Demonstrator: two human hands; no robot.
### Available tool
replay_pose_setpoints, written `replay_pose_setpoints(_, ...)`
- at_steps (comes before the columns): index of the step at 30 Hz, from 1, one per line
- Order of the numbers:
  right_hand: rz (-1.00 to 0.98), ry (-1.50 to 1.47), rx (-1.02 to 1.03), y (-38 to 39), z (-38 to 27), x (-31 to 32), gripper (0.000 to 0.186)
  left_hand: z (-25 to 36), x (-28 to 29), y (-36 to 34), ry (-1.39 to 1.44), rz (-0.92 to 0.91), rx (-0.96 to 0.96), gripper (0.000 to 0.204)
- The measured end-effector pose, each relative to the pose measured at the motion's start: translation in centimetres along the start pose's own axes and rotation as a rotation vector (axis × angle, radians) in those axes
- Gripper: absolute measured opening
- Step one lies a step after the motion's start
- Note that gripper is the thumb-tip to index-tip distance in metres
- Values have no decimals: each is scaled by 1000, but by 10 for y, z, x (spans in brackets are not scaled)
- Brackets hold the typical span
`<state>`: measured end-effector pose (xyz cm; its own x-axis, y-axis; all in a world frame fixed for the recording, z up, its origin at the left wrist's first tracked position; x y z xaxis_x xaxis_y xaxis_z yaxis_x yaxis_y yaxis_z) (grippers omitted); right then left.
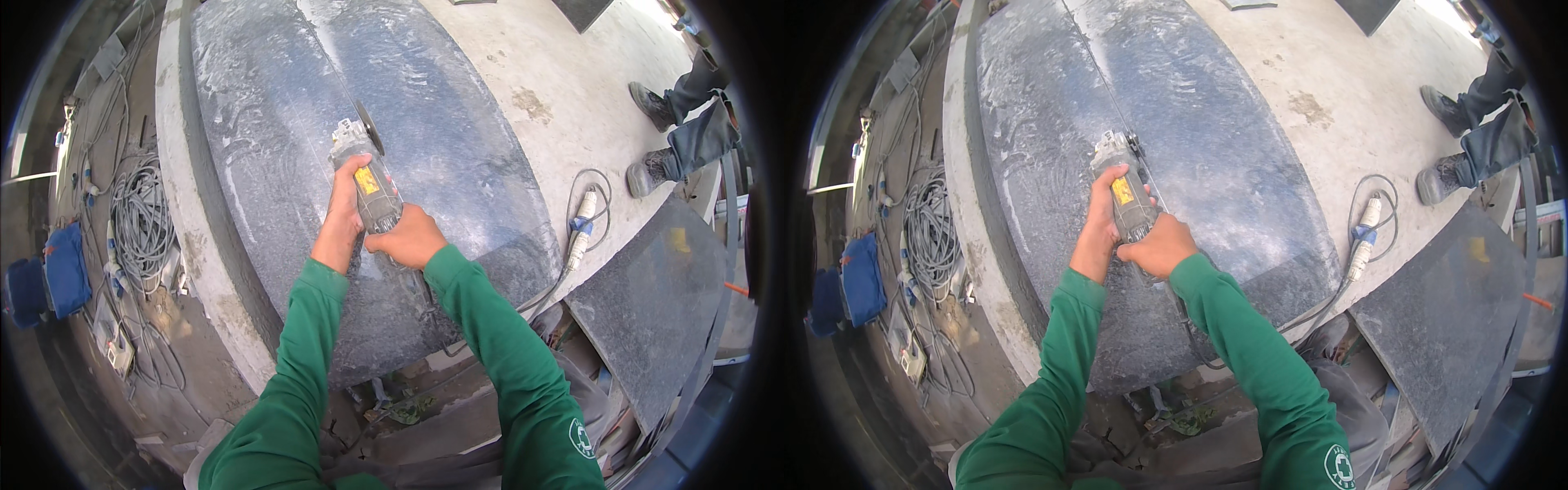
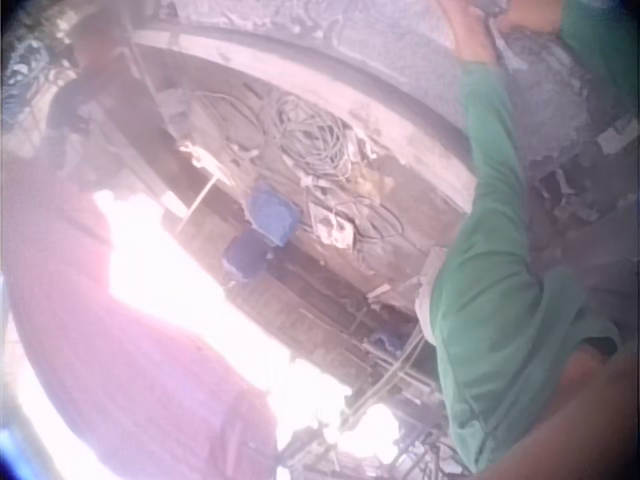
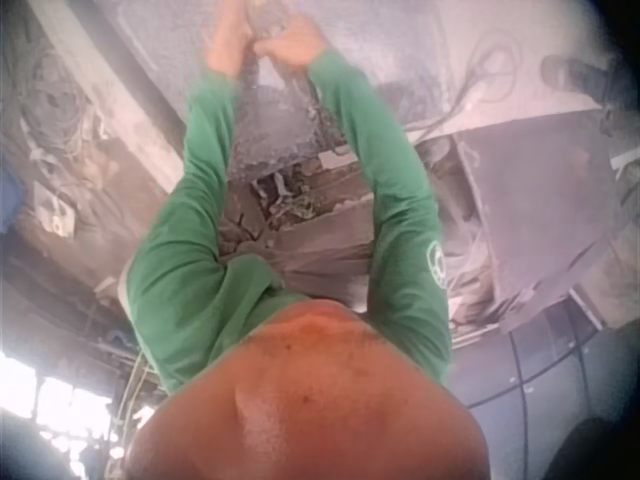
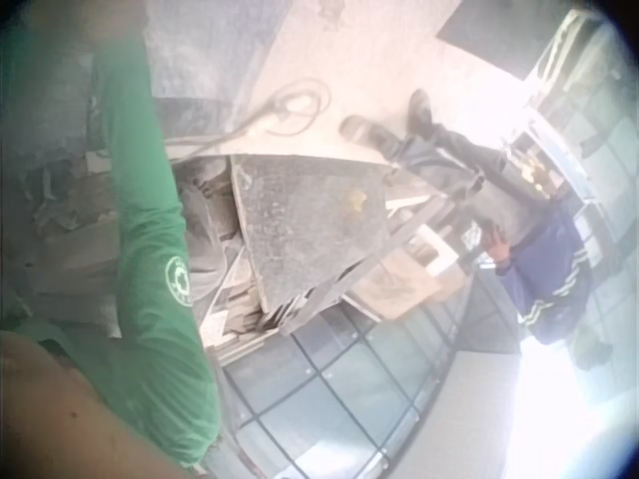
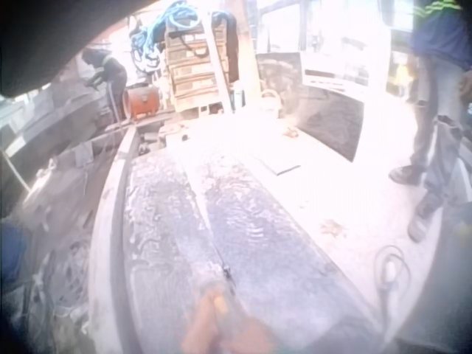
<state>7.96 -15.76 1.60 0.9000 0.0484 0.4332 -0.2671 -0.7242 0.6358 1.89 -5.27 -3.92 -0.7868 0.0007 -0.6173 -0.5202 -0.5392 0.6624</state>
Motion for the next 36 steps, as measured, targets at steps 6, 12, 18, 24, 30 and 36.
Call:
replay_pose_setpoints(6,-9,14,-48,-27,-8,4,43,19,3,-30,13,29,45,46)
replay_pose_setpoints(12,49,27,21,-7,-3,-2,43,2,9,-12,21,28,8,45)
replay_pose_setpoints(18,60,10,5,4,7,-3,44,-5,7,-3,12,33,37,45)
replay_pose_setpoints(24,43,-22,13,11,4,-1,42,-6,4,3,2,18,30,45)
replay_pose_setpoints(30,11,-60,44,20,2,0,43,-9,3,11,-6,32,5,45)
replay_pose_setpoints(36,-31,6,-32,-8,-5,2,52,5,2,-12,34,38,63,47)
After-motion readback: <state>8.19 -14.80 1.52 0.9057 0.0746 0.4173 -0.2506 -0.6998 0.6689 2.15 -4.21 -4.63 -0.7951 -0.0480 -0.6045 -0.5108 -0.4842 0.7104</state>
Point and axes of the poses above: each hand's wrist, its own y-axis away from the middle knuckle, its own x-axis out of the back of the hand, z = x × y, the point moved 6 cm from there along -y, towards the middle knuckle, and after that the axes turned 13 degrees about y, right-handed, at the moved point
